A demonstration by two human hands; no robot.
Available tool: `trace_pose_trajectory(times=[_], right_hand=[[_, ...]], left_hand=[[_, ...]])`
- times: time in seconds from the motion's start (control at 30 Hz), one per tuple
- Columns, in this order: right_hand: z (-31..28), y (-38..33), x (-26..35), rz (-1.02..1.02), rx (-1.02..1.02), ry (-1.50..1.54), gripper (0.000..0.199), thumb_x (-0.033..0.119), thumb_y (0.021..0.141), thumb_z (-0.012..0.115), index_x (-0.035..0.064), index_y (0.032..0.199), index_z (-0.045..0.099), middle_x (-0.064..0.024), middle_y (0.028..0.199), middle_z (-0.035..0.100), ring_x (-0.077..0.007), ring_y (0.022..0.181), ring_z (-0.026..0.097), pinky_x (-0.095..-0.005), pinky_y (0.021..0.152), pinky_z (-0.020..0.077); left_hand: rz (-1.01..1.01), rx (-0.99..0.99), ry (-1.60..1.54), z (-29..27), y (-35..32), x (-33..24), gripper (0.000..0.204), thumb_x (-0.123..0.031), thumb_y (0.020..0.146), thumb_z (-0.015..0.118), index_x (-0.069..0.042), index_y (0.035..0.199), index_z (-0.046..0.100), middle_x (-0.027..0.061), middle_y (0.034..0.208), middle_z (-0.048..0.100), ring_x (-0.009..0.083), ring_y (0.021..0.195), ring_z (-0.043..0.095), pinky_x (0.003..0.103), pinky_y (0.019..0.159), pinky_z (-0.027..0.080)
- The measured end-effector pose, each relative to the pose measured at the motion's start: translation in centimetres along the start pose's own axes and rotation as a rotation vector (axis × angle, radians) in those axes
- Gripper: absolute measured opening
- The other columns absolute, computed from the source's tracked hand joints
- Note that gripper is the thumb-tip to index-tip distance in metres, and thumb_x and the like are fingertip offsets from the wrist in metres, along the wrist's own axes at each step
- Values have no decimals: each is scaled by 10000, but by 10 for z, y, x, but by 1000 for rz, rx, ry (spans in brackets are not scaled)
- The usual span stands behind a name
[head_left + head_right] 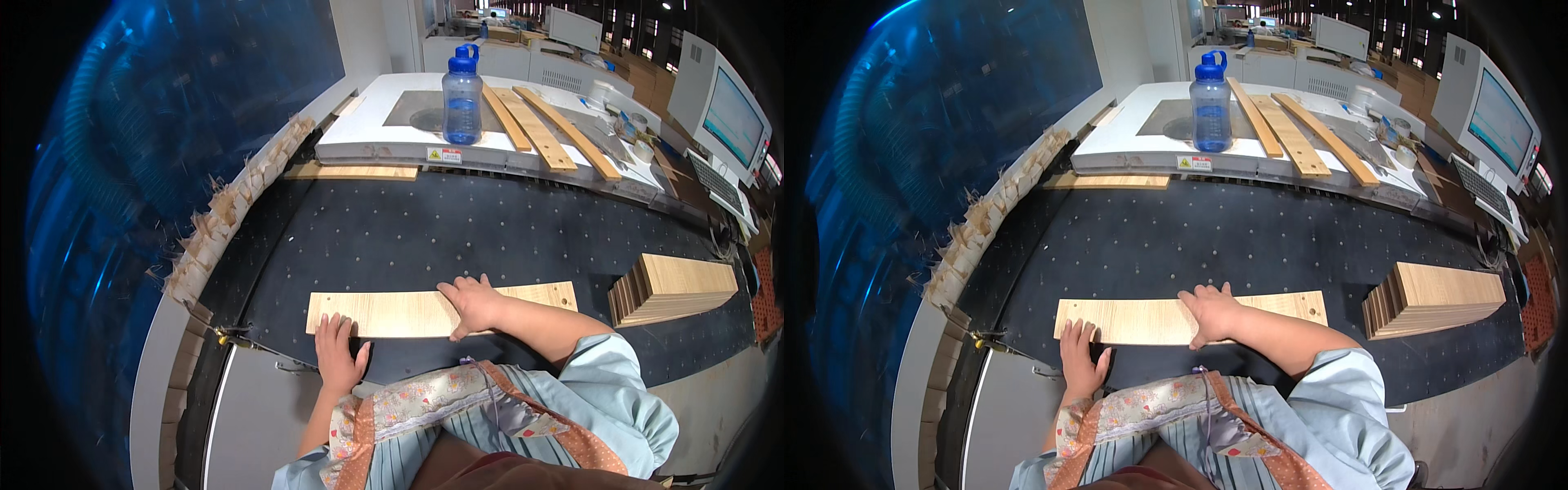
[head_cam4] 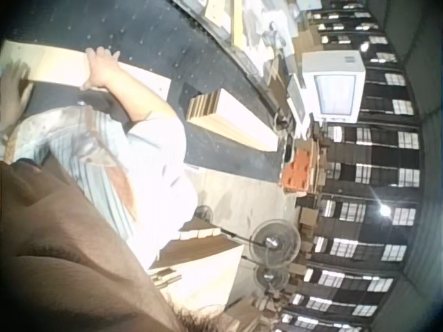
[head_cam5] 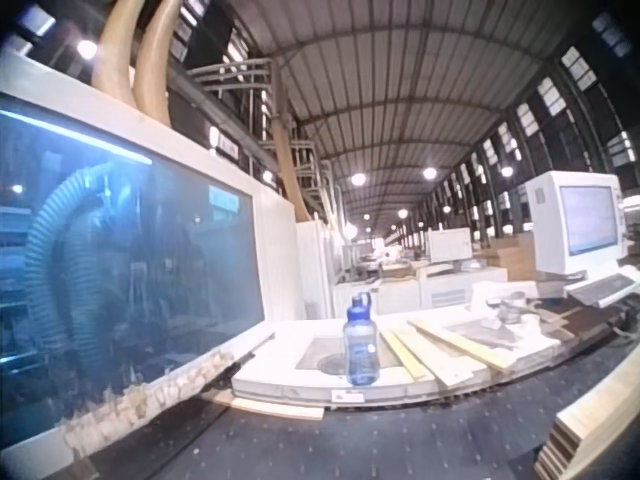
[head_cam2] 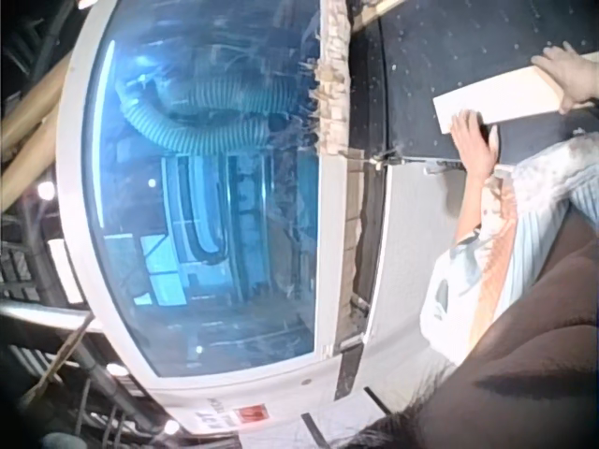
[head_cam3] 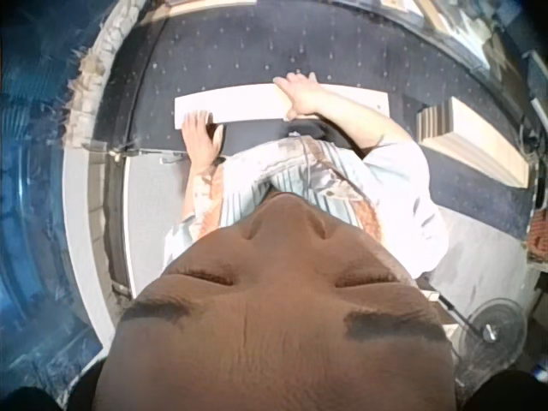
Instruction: The person sands wooden boards using a handheld tool, wipes the boards by hand, and stacks the boards onto a wooden pallet.
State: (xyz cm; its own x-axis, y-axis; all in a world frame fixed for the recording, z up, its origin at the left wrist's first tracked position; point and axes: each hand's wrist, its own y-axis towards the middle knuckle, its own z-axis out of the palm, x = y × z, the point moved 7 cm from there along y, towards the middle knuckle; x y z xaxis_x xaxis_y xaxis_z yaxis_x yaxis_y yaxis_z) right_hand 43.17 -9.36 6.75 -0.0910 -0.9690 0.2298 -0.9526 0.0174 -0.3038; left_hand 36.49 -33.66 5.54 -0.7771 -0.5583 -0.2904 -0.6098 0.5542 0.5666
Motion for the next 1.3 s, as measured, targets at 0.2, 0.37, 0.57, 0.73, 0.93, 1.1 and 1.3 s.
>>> trace_pose_trajectory(times=[0.2,0.37,0.57,0.73,0.93,1.1,1.3], right_hand=[[-36,25,-19,-44,-120,-102,1089,418,528,816,134,1398,224,-178,1161,438,-324,1090,452,-422,852,407],[-59,86,-70,-66,-219,32,937,359,587,801,87,1344,319,-191,1164,518,-353,1097,489,-404,918,402],[-111,138,-87,-74,-438,-119,271,213,635,733,75,818,589,-109,879,603,-301,885,571,-391,743,469],[-123,165,-85,-68,-735,-401,101,79,721,528,116,816,531,-69,871,516,-259,886,526,-395,679,477],[-100,172,-88,-5,-765,-373,108,86,719,535,126,819,530,-57,874,500,-250,887,519,-369,670,506],[-106,165,-82,26,-747,-332,121,66,707,540,133,808,535,-67,867,509,-256,906,522,-384,680,500],[-130,133,-62,95,-749,-332,92,94,741,521,131,822,544,-79,888,531,-266,898,537,-389,700,495]], left_hand=[[4,-191,-83,-8,-5,11,387,-111,708,629,-15,1067,522,165,1143,519,384,1126,447,458,948,347],[4,-241,-99,-12,-6,11,307,-79,700,614,-28,997,558,134,1048,574,348,1050,517,420,908,390],[-34,-225,-128,-9,-6,15,248,-59,678,599,-34,924,581,109,988,599,321,1014,540,409,876,409],[-26,-228,-128,-13,-4,14,216,-55,671,595,-44,887,588,105,955,601,314,968,553,400,844,427],[-18,-237,-131,-13,-6,14,169,-43,668,595,-46,837,598,95,917,612,299,933,569,392,825,437],[8,-270,-151,-15,-6,13,164,-27,666,593,-45,828,592,100,903,612,302,912,571,391,809,446],[27,-326,-172,-14,-11,17,151,-54,660,603,-53,811,608,84,903,610,286,909,571,385,808,441]])
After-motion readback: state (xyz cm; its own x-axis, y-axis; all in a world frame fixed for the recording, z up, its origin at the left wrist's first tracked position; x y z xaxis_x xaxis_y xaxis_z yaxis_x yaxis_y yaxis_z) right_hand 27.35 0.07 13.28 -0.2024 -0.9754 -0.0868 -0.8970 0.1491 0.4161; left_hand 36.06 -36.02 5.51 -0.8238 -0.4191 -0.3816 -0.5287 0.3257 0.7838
